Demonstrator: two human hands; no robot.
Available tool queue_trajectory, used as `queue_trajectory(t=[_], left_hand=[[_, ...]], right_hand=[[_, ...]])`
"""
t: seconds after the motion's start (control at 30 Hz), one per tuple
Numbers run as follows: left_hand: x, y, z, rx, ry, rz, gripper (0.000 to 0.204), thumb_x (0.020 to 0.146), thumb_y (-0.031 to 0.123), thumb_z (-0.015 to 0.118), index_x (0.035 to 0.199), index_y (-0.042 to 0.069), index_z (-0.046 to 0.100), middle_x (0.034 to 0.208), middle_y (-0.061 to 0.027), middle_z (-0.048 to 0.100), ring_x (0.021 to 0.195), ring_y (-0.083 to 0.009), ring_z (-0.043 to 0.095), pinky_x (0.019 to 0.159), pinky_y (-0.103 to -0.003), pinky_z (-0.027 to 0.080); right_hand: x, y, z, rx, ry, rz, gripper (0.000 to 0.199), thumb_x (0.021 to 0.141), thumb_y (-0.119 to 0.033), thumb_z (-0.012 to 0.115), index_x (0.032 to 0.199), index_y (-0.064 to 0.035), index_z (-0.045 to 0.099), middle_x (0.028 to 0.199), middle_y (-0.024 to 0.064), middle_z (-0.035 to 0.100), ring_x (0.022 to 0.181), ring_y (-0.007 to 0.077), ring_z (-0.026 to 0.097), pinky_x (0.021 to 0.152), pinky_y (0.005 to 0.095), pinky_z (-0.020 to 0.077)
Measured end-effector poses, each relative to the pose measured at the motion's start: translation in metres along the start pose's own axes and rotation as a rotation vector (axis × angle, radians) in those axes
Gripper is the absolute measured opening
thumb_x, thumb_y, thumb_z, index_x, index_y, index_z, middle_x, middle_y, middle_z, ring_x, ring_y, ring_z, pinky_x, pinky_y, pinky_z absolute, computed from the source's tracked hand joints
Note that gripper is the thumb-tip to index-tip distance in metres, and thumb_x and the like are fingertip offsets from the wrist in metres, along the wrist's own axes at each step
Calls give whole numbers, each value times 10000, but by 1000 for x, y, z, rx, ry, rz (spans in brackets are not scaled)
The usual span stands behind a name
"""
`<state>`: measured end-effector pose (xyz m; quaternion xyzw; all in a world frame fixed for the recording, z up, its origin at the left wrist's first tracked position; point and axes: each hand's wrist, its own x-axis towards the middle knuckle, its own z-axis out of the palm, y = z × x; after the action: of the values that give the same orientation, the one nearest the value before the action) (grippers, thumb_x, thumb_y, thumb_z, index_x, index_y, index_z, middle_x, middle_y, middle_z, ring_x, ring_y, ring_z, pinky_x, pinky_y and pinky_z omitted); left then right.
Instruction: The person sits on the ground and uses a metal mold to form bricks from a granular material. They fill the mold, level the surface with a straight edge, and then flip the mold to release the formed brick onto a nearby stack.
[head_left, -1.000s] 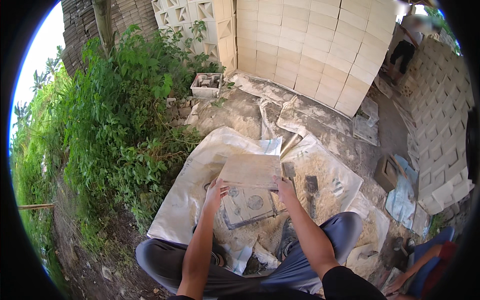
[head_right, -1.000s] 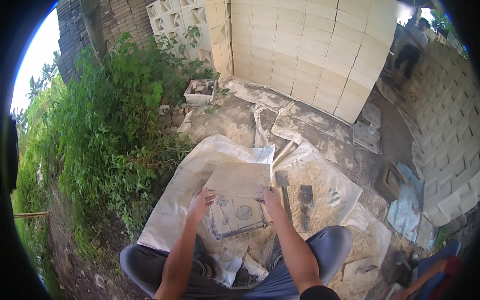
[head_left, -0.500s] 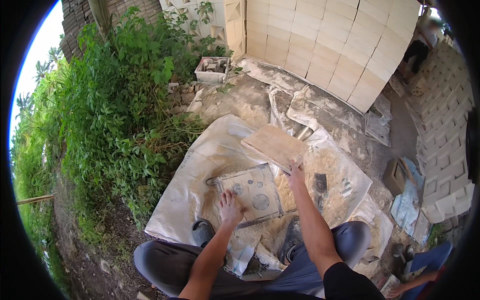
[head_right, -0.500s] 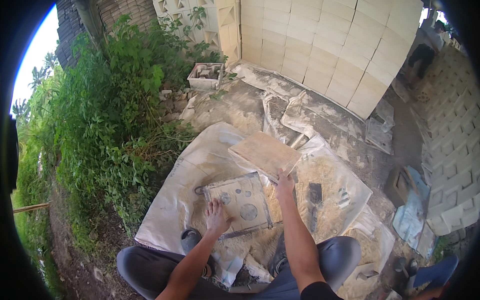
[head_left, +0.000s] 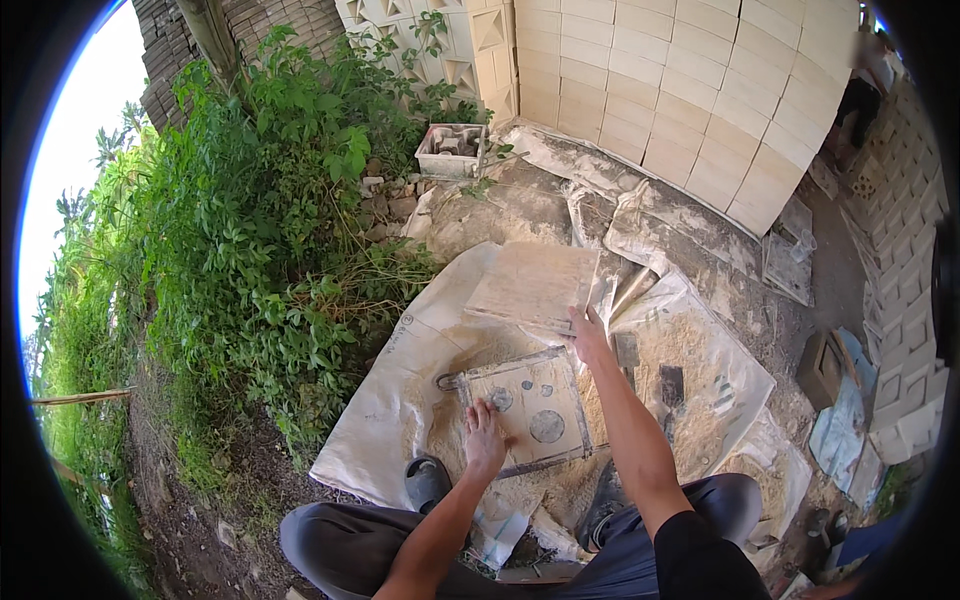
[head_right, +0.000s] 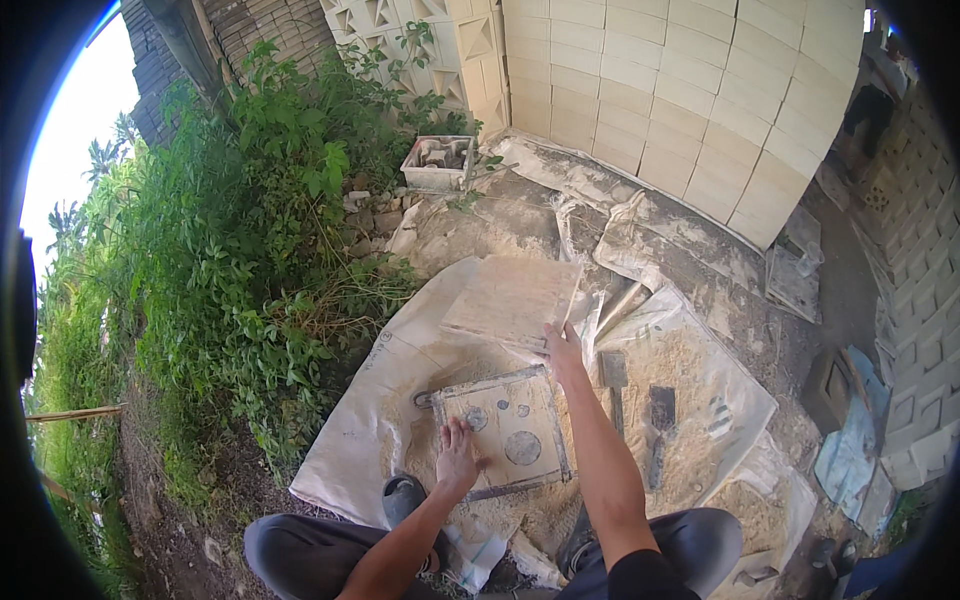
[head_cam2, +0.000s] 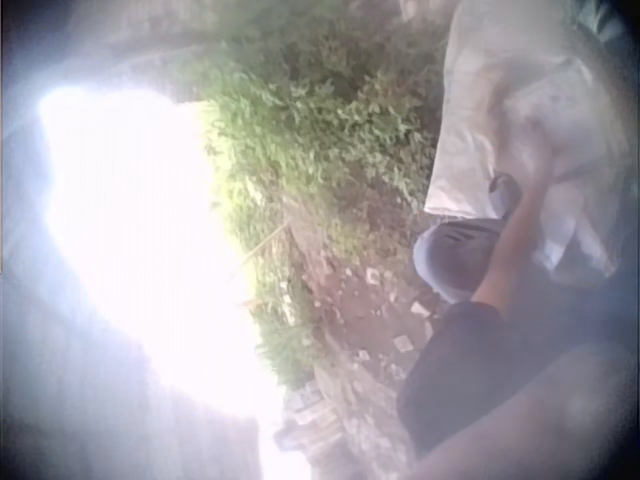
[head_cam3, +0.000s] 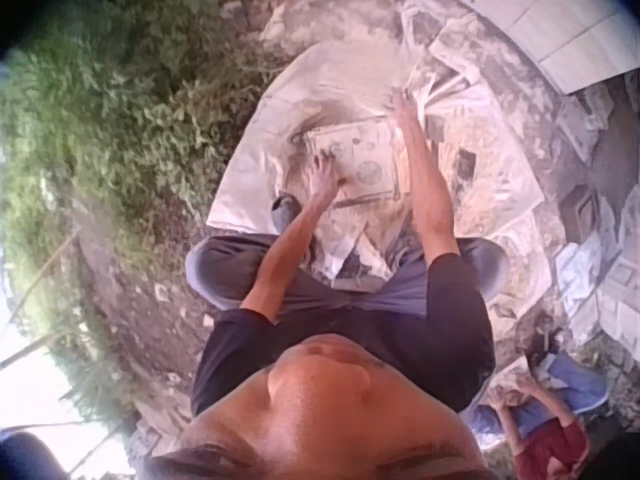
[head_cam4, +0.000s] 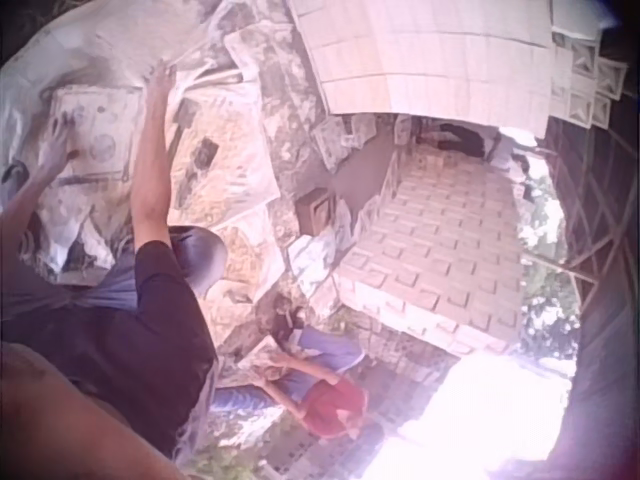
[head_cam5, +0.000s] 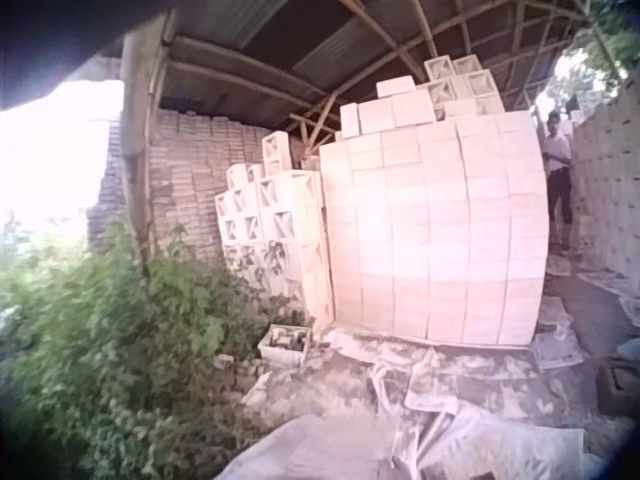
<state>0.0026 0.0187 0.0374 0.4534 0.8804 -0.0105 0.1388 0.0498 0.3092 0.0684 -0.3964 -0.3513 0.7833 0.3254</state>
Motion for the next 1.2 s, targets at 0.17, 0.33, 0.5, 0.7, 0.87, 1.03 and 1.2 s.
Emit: queue_trajectory(t=[0.17, 0.33, 0.5, 0.7, 0.87, 1.03, 1.2], left_hand=[[0, 3, -4, 60, -51, -5, 958, 823, 536, 563, 1442, -43, 117, 1512, -233, 106, 1387, -427, 148, 1128, -431, 206], [0, 10, -16, 41, -89, 32, 941, 827, 536, 558, 1455, -8, 117, 1522, -215, 83, 1391, -414, 149, 1128, -420, 210], [7, -34, -36, -83, -146, 201, 728, 821, 441, 608, 1394, 57, 376, 1464, -205, 300, 1320, -350, 358, 1040, -406, 360], [30, -33, -124, -80, -140, 266, 289, 796, 258, 584, 972, 51, 682, 954, -172, 675, 903, -330, 649, 775, -424, 515], [-14, -47, -220, -61, -128, 260, 208, 783, 167, 558, 937, 65, 656, 906, -146, 669, 880, -334, 636, 724, -447, 497], [-58, -37, -275, -270, 26, 359, 201, 816, 141, 511, 949, 58, 638, 903, -150, 660, 893, -346, 624, 748, -454, 487], [-70, -66, -252, -345, 36, 287, 190, 762, 108, 551, 904, 36, 654, 894, -150, 674, 928, -326, 630, 789, -423, 500]], right_hand=[[33, 16, 35, -403, -136, 23, 519, 891, -151, 588, 1358, -87, 370, 1228, 134, 552, 1058, 281, 579, 826, 425, 527], [36, 46, 33, -1159, -242, -269, 633, 791, -159, 582, 1377, -27, 381, 1233, 273, 535, 1117, 370, 552, 963, 369, 432], [-9, 13, 57, -1598, -628, -248, 590, 840, -193, 588, 1385, -73, 394, 1094, 198, 644, 973, 250, 646, 800, 327, 514], [-7, -96, 54, -1849, -926, -779, 491, 863, -167, 542, 1335, -58, 461, 1120, 206, 617, 930, 268, 630, 796, 342, 499], [-111, -103, 107, -1679, -878, -430, 476, 904, -202, 523, 1341, -30, 442, 1062, 170, 658, 906, 230, 649, 814, 319, 495], [-238, -146, 123, -1898, -881, -183, 526, 898, -262, 547, 1344, -10, 429, 1070, 189, 650, 994, 232, 626, 871, 322, 467], [-279, -145, 102, -1613, -776, -150, 570, 894, -324, 549, 1360, -25, 412, 1136, 219, 616, 1064, 299, 595, 924, 351, 442]])
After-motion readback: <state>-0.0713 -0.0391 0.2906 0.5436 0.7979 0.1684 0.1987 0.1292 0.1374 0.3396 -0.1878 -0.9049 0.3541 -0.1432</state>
